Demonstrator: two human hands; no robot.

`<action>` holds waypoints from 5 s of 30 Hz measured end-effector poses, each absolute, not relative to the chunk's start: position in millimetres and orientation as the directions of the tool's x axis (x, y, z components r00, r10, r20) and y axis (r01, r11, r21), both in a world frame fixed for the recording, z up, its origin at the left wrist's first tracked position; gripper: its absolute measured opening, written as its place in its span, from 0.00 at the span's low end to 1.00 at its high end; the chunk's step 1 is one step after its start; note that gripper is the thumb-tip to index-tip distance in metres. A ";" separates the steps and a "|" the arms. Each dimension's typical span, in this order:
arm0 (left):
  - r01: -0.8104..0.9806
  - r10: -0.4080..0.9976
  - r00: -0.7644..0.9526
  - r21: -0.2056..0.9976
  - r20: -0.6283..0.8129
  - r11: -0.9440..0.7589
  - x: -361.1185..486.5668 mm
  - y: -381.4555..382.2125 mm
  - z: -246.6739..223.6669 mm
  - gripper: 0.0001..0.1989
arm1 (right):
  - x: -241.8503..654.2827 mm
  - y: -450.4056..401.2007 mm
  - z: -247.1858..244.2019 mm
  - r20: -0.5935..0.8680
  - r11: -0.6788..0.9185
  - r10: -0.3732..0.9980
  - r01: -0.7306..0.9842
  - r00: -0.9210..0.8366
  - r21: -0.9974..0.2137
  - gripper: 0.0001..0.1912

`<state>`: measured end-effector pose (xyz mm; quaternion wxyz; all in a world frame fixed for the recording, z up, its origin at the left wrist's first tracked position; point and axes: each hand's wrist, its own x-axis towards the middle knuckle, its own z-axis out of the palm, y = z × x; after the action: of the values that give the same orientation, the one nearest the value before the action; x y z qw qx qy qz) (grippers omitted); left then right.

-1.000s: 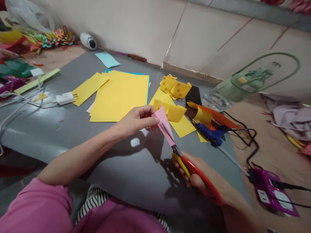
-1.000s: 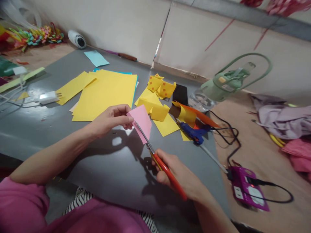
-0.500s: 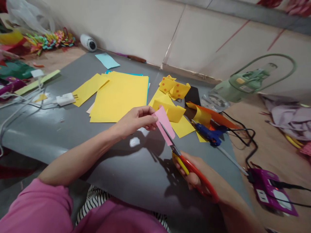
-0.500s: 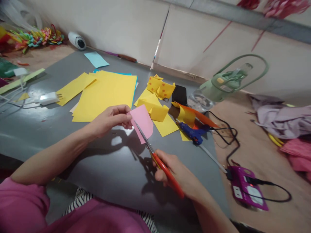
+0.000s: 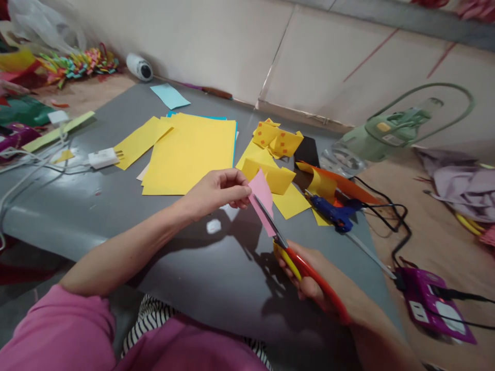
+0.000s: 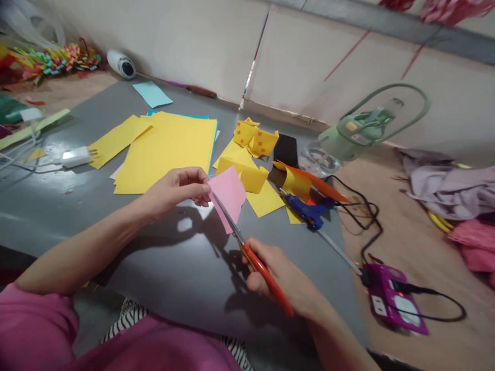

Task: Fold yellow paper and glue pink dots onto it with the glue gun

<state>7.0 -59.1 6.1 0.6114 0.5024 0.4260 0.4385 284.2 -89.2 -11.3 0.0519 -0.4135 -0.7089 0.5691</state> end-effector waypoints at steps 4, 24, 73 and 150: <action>-0.104 0.963 0.259 0.989 -0.076 0.106 7.0 -59.0 6.5 0.05 | 284.2 -89.7 -11.3 -0.445 -0.054 0.638 0.540 -0.629 -0.840 0.39; -0.095 0.960 0.265 0.989 -0.085 0.114 6.6 -60.6 9.3 0.03 | 283.0 -90.2 -8.3 -0.466 -0.062 0.636 0.562 -0.614 -0.825 0.25; 0.043 0.935 0.321 0.989 -0.149 0.142 -3.3 -56.6 9.5 0.07 | 288.5 -77.1 12.2 -0.163 0.173 0.969 0.979 -0.188 -0.107 0.23; -0.074 0.848 0.509 0.974 -0.147 0.214 25.4 -75.9 -12.2 0.08 | 241.8 -81.6 -16.2 0.047 0.123 0.958 0.259 -0.281 -0.958 0.14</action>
<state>25.4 -75.9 -12.2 0.6882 0.5300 0.3651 0.3349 241.8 -81.6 -16.2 0.3736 -0.4687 -0.6495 0.4678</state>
